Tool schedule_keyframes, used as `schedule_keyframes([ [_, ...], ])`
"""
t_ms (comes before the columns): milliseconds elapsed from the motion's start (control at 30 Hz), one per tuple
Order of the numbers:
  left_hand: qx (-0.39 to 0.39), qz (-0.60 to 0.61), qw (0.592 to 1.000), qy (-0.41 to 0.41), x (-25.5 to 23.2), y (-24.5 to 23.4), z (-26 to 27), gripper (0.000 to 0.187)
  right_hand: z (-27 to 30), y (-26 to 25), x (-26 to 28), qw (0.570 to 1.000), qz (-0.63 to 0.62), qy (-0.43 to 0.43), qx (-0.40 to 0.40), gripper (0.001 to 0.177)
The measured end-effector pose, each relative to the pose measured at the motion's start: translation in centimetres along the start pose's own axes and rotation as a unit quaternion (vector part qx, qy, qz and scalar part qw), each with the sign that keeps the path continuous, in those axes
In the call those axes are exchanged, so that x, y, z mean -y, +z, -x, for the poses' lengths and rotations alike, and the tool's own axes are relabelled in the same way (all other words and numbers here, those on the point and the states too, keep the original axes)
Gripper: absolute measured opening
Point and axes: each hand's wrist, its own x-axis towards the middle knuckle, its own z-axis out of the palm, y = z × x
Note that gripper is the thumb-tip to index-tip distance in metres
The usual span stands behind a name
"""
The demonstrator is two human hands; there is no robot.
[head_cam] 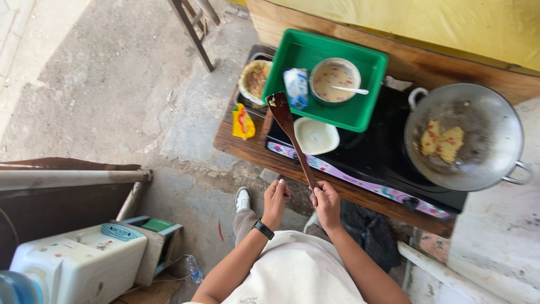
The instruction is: The person stirs a mixture in a bowl with a spoon, adds liquid from a cup, and continues stirring. They pour the mixture into a pan on a stove, flip it with a spatula, and later open seasoning packets with a knife.
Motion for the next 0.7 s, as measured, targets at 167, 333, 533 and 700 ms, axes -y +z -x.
schedule_keyframes([
  [167,0.028,-0.070,0.997,0.028,-4.1,-10.6,-4.7,0.034,-4.6,10.3,-3.8,0.999,-0.022,0.041,-0.023,0.022],
  [333,-0.013,-0.091,0.995,0.036,-9.7,-21.5,-8.3,0.029,-10.9,17.2,-8.8,0.982,-0.147,0.084,-0.087,0.020],
  [533,-0.058,0.005,0.998,0.004,-12.5,-27.5,-11.4,0.030,-19.4,19.6,-11.9,0.976,-0.156,0.089,-0.124,0.016],
  [700,-0.032,-0.021,0.999,-0.002,-13.0,-26.0,-11.5,0.029,-23.7,21.0,-11.3,0.969,-0.168,0.120,-0.135,0.016],
])
